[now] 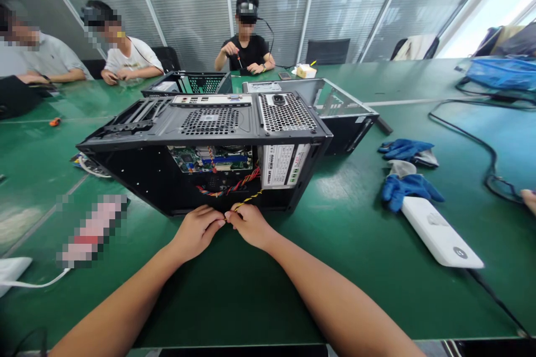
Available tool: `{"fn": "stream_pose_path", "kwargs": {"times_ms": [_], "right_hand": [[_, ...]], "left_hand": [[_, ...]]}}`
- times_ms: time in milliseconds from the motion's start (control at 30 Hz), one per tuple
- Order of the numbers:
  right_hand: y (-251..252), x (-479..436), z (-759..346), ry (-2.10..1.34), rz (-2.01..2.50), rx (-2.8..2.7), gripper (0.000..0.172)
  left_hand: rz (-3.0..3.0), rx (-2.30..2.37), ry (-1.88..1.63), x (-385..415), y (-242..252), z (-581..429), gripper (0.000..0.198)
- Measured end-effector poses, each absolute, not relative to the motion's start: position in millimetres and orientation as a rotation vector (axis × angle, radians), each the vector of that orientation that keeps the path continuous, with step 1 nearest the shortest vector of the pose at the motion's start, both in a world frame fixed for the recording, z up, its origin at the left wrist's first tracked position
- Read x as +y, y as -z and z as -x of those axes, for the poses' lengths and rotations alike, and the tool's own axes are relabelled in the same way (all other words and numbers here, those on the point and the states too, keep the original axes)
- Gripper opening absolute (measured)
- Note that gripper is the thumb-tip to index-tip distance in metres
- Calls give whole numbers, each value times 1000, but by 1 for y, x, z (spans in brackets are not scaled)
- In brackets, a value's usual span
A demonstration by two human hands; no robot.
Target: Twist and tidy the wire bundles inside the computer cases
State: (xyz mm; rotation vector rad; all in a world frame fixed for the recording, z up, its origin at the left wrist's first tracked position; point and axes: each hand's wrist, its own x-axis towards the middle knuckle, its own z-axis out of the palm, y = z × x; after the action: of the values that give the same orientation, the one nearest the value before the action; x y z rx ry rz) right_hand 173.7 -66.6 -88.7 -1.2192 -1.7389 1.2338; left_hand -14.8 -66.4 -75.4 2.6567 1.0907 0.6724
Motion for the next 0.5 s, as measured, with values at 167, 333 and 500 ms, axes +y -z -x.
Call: {"fn": "stream_pose_path", "kwargs": {"times_ms": [167,333,500], "right_hand": [[90,-66,-173,-1235,1242,-1732,27],[90,-67,-172,-1233,1234,-1736,26],[90,-69,-172,-1231,1245,-1729,26]], "left_hand": [[-2689,1064,-704,-65,77,18,20],[-2781,1035,-672,-64,75,19,24],[-2823,1027,-632,-63,72,16,27]]}}
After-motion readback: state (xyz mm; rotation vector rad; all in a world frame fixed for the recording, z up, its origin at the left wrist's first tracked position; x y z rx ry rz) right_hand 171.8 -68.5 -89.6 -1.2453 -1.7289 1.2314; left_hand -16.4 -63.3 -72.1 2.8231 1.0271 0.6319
